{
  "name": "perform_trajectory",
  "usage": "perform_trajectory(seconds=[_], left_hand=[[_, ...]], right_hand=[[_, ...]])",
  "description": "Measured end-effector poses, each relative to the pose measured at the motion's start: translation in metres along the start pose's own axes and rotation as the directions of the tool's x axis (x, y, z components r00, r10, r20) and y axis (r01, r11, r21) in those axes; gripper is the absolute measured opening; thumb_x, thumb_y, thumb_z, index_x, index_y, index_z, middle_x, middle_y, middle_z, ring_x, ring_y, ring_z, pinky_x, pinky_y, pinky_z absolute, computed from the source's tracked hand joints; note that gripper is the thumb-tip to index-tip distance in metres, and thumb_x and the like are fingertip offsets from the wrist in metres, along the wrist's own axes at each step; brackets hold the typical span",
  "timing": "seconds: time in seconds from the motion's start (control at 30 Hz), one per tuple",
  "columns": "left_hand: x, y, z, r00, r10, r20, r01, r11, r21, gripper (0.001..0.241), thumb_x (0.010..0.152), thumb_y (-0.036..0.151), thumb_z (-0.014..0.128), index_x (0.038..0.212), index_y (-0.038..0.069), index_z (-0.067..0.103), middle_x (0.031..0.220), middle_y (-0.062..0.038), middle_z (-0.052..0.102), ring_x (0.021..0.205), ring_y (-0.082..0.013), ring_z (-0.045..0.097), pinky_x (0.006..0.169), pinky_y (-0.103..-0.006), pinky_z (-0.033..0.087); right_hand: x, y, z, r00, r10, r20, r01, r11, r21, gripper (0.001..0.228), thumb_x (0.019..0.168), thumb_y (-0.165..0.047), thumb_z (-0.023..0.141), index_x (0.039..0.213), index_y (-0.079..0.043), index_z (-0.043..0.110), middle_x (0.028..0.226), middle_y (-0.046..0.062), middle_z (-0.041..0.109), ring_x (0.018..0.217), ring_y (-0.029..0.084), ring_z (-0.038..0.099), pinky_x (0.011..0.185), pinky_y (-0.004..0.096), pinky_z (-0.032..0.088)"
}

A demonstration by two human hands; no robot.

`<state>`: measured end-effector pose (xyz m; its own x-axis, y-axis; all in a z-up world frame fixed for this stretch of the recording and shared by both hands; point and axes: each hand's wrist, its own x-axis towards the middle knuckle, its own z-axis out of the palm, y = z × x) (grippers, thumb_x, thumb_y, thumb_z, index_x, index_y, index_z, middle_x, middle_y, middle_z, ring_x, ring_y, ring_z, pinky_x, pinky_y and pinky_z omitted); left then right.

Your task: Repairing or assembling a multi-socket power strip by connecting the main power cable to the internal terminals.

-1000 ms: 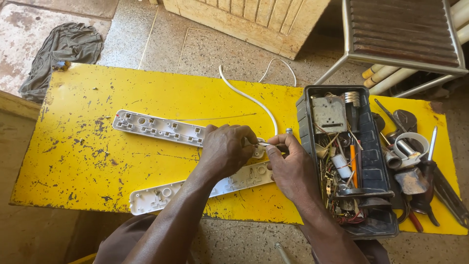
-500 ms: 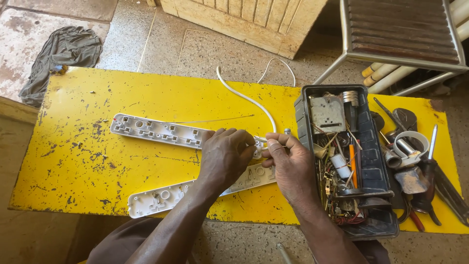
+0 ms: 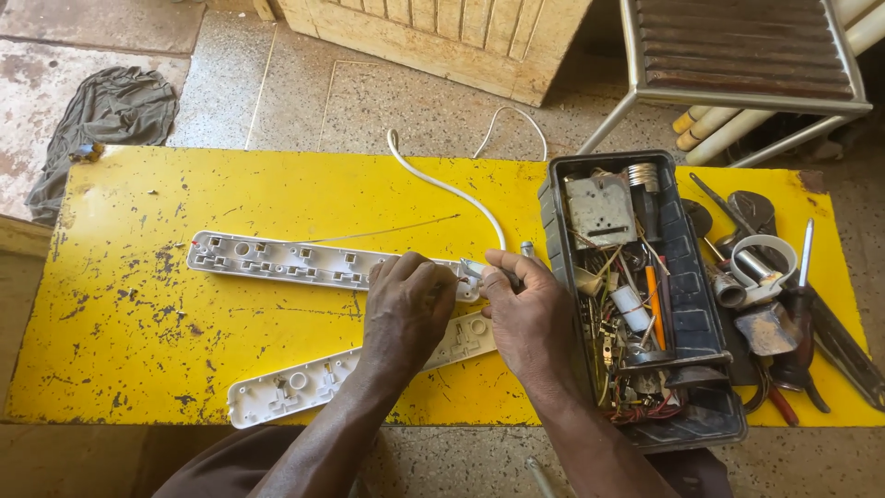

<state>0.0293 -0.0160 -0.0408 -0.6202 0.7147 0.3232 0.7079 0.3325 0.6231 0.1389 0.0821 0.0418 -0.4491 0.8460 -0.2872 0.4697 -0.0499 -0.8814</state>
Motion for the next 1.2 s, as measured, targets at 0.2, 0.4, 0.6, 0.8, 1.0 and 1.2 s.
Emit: perform_trajectory(seconds=[0.2, 0.4, 0.6, 0.8, 1.0, 1.2], left_hand=[[-0.001, -0.002, 0.000, 1.000, 0.000, -0.007, 0.000, 0.999, -0.037, 0.008, 0.092, 0.013, 0.079, 0.088, 0.020, 0.080, 0.082, -0.006, 0.070, 0.085, -0.0227, 0.073, 0.094, -0.0409, 0.056], [0.000, -0.004, 0.001, 0.999, 0.043, -0.032, -0.044, 0.999, -0.022, 0.008, 0.093, 0.014, 0.076, 0.087, 0.019, 0.077, 0.081, -0.006, 0.068, 0.084, -0.0239, 0.072, 0.091, -0.0404, 0.056], [0.003, -0.004, 0.002, 0.999, 0.043, -0.023, -0.043, 0.999, 0.011, 0.008, 0.094, 0.014, 0.076, 0.088, 0.019, 0.078, 0.081, -0.006, 0.069, 0.083, -0.0232, 0.073, 0.092, -0.0391, 0.056], [0.000, -0.008, 0.004, 0.998, 0.065, -0.020, -0.065, 0.998, -0.008, 0.011, 0.098, 0.013, 0.070, 0.091, 0.019, 0.076, 0.083, -0.008, 0.069, 0.084, -0.0251, 0.073, 0.093, -0.0384, 0.055], [0.000, -0.004, 0.002, 0.997, 0.067, -0.023, -0.068, 0.998, -0.014, 0.012, 0.101, 0.014, 0.067, 0.093, 0.018, 0.076, 0.085, -0.009, 0.070, 0.085, -0.0256, 0.073, 0.093, -0.0376, 0.055], [0.000, -0.006, 0.003, 0.996, 0.087, -0.031, -0.088, 0.996, -0.020, 0.012, 0.101, 0.015, 0.067, 0.094, 0.018, 0.076, 0.085, -0.008, 0.069, 0.086, -0.0272, 0.073, 0.093, -0.0396, 0.055]], right_hand=[[-0.002, -0.003, -0.001, 1.000, 0.002, -0.002, -0.003, 0.999, -0.048, 0.029, 0.097, -0.015, 0.073, 0.123, -0.005, 0.080, 0.105, 0.024, 0.076, 0.102, 0.036, 0.080, 0.078, 0.040, 0.070], [0.002, 0.007, 0.002, 0.996, 0.037, 0.080, -0.022, 0.983, -0.184, 0.031, 0.097, -0.023, 0.075, 0.124, -0.008, 0.080, 0.103, 0.018, 0.080, 0.103, 0.036, 0.080, 0.083, 0.045, 0.068], [0.000, 0.001, 0.009, 0.997, 0.054, 0.055, -0.046, 0.991, -0.127, 0.034, 0.098, -0.022, 0.071, 0.126, -0.005, 0.079, 0.094, 0.019, 0.080, 0.098, 0.031, 0.080, 0.087, 0.045, 0.067], [-0.003, -0.009, 0.011, 0.993, 0.105, 0.056, -0.104, 0.994, -0.025, 0.039, 0.092, -0.016, 0.066, 0.124, 0.003, 0.077, 0.071, 0.018, 0.074, 0.058, 0.020, 0.070, 0.056, 0.031, 0.060], [-0.002, -0.005, 0.014, 0.995, 0.092, 0.049, -0.087, 0.993, -0.083, 0.037, 0.093, -0.018, 0.065, 0.123, 0.001, 0.076, 0.079, 0.023, 0.077, 0.059, 0.022, 0.073, 0.056, 0.032, 0.061], [-0.005, -0.012, 0.013, 0.984, 0.150, 0.098, -0.157, 0.985, 0.072, 0.039, 0.092, -0.011, 0.060, 0.125, 0.006, 0.074, 0.070, 0.019, 0.071, 0.060, 0.022, 0.069, 0.053, 0.031, 0.060]])
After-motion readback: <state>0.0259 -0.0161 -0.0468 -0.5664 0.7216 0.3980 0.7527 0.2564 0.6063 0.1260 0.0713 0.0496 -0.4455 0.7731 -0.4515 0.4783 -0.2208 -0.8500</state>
